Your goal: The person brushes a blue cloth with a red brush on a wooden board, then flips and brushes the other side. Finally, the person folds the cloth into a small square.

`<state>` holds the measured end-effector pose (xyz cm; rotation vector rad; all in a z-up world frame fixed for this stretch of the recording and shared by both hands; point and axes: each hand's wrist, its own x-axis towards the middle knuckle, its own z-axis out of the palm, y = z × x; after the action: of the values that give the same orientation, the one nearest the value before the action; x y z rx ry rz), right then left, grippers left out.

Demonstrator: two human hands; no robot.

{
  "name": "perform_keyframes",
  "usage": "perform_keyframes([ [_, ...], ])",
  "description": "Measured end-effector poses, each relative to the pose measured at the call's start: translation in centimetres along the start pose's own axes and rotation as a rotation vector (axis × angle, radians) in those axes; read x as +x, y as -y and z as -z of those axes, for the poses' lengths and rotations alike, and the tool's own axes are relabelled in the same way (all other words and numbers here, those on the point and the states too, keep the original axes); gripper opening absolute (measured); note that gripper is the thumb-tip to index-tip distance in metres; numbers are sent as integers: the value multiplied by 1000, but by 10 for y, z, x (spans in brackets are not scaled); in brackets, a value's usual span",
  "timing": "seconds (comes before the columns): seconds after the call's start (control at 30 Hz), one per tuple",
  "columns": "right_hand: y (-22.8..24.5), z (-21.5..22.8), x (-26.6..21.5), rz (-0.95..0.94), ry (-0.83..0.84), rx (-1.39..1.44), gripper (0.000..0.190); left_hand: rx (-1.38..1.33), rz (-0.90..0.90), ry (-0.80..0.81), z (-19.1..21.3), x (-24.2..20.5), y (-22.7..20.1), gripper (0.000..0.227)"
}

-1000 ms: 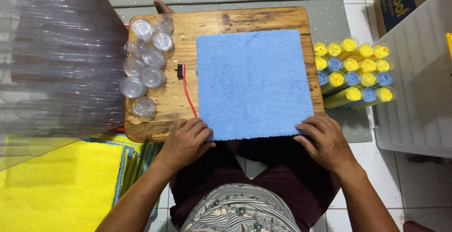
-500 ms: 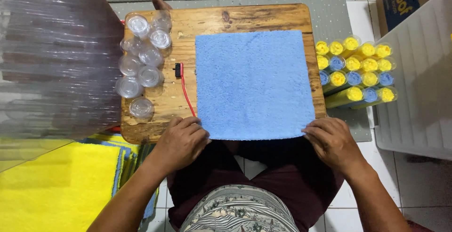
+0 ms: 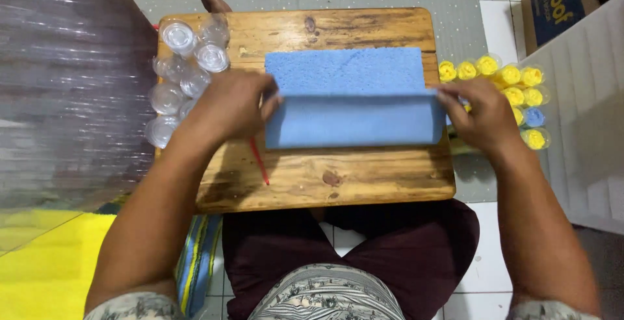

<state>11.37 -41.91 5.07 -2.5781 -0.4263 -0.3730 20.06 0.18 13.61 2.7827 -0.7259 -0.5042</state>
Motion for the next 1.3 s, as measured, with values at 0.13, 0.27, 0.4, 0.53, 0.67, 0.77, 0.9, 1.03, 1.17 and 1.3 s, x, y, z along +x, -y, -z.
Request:
perform_keyframes([
  [0.13,-22,-24,65,-248,75,13,28,63,-5,-143,-33,85,46,30],
  [0.27,-63,-65,92,-225,8,53,15,70,115,-188,-70,145,81,31],
  [0.4,-47,-55,104,-250,94,-43,19,28,188,-138,-62,147,73,38],
  [0.53,-14,-31,113,-427,171,46,17,-12,220,-4,-43,141,62,36],
  [0.67,-4,-27,114,-464,214,49,17,-65,213,52,-35,134,52,39],
  [0.77,8,-23,113,-511,235,81,22,-151,200,30,-28,120,47,40],
  [0.9,8,-18,102,-461,281,66,20,-379,93,-50,-29,108,52,36],
  [1.03,34,0,81,-567,264,195,26,-453,-17,-142,-19,81,45,33],
  [1.17,28,11,51,-339,65,505,26,-536,-124,-251,-5,54,42,26],
  [1.3,55,36,35,-325,-22,241,28,-513,-21,-189,31,13,18,30],
])
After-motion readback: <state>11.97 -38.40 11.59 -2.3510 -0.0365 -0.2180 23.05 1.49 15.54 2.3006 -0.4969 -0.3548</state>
